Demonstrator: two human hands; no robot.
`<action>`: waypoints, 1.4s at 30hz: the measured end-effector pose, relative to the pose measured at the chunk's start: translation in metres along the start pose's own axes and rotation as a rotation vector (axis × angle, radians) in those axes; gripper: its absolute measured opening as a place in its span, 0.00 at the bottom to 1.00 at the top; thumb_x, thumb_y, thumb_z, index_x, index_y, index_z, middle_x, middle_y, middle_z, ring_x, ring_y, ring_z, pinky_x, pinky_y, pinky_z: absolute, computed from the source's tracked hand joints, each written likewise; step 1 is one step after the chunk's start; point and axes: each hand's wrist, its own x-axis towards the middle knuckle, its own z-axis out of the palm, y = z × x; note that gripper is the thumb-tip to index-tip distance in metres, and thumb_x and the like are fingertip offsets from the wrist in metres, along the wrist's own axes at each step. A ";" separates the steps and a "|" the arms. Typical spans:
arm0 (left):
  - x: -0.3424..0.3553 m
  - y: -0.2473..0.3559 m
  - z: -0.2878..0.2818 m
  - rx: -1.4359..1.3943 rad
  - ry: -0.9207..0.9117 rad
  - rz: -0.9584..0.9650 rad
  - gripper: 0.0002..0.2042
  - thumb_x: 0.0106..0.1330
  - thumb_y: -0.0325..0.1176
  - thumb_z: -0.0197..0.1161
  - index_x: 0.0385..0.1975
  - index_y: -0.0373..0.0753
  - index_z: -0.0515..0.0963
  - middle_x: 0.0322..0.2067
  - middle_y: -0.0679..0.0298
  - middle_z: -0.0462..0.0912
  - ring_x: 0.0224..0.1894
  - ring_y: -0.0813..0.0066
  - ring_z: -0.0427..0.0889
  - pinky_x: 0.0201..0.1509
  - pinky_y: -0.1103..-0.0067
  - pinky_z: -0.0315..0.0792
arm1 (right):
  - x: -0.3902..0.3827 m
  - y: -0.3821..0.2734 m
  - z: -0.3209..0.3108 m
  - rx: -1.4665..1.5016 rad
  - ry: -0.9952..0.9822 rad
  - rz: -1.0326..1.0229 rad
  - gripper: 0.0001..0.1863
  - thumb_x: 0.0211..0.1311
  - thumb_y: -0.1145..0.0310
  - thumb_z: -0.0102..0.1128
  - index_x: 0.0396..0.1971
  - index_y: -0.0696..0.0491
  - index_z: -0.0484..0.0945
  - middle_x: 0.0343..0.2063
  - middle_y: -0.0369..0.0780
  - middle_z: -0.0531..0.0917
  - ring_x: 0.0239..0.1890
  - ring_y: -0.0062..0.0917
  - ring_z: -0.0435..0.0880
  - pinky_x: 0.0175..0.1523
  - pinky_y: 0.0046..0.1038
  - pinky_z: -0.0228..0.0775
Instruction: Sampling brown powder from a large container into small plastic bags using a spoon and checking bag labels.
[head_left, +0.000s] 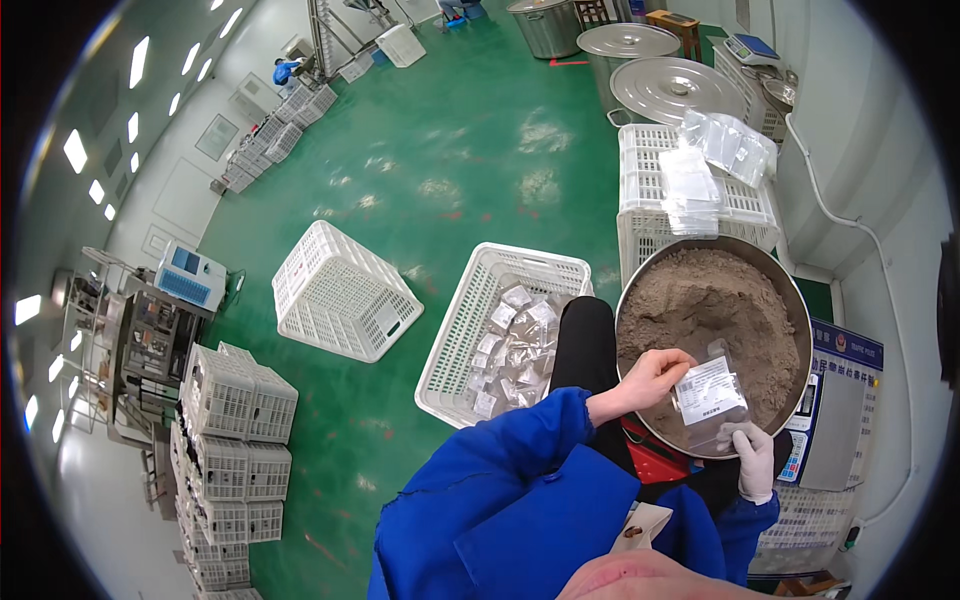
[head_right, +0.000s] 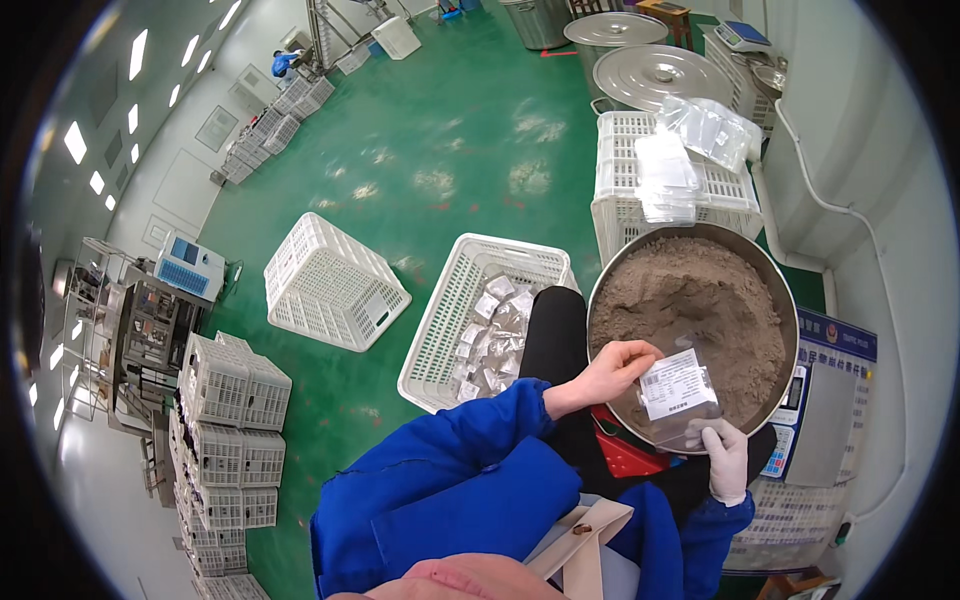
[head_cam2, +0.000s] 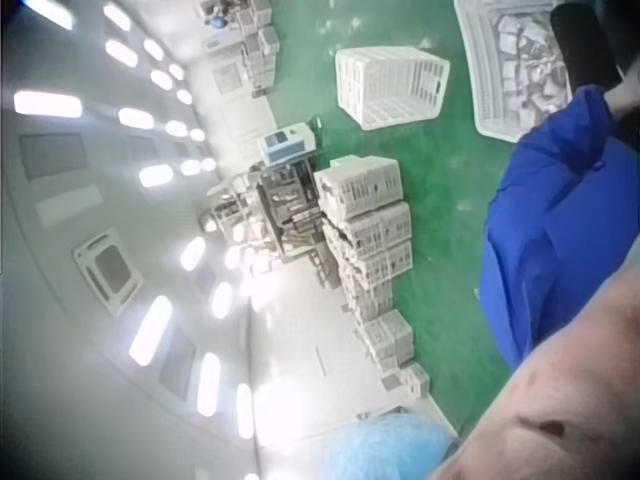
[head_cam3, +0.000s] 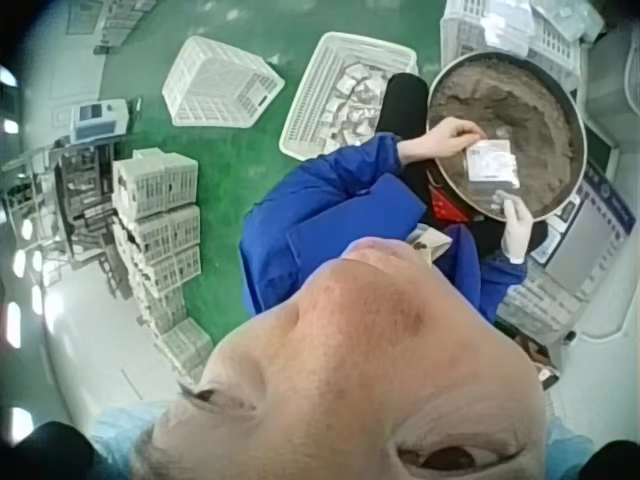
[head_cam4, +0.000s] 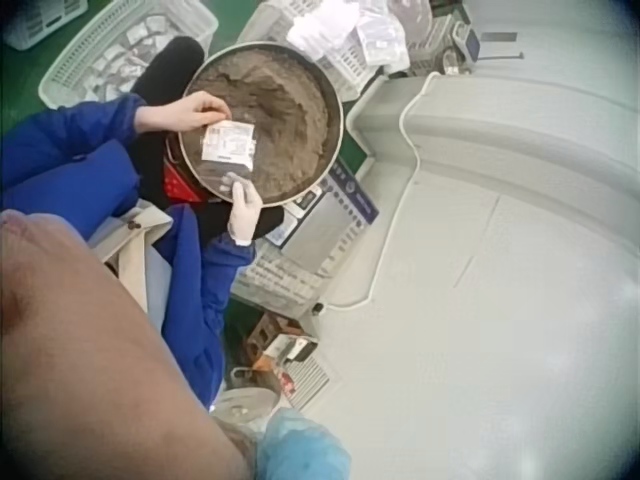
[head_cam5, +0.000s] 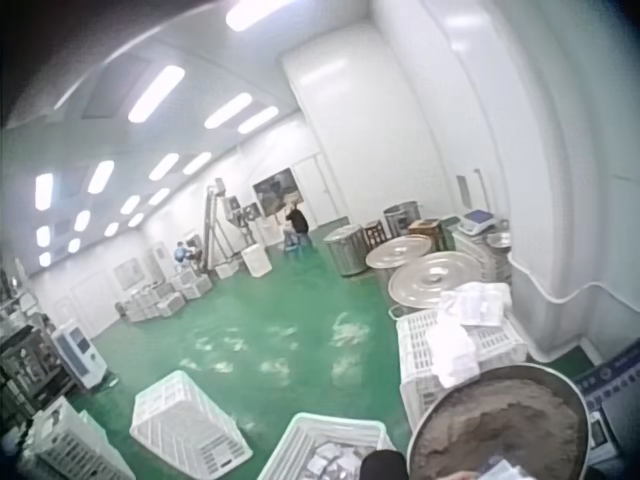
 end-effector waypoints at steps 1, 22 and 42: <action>-0.005 0.004 0.004 0.155 0.121 0.089 0.15 0.70 0.29 0.56 0.54 0.31 0.74 0.39 0.59 0.83 0.40 0.72 0.81 0.48 0.77 0.75 | -0.001 -0.002 0.003 -0.004 -0.021 -0.014 0.11 0.70 0.69 0.55 0.38 0.63 0.80 0.29 0.39 0.84 0.31 0.20 0.82 0.42 0.21 0.74; -0.021 0.012 0.032 -0.164 -0.361 -0.168 0.13 0.66 0.27 0.62 0.48 0.27 0.79 0.38 0.60 0.86 0.39 0.79 0.84 0.45 0.83 0.79 | 0.020 0.003 0.054 -0.088 0.169 -0.027 0.16 0.64 0.69 0.62 0.16 0.55 0.74 0.14 0.30 0.74 0.18 0.11 0.70 0.24 0.18 0.58; -0.025 0.021 0.021 -0.112 -0.344 -0.311 0.10 0.61 0.22 0.59 0.40 0.28 0.82 0.33 0.61 0.87 0.35 0.79 0.84 0.42 0.82 0.77 | 0.018 0.003 0.063 -0.146 0.089 -0.008 0.14 0.63 0.65 0.64 0.20 0.58 0.79 0.16 0.35 0.80 0.19 0.14 0.76 0.23 0.22 0.66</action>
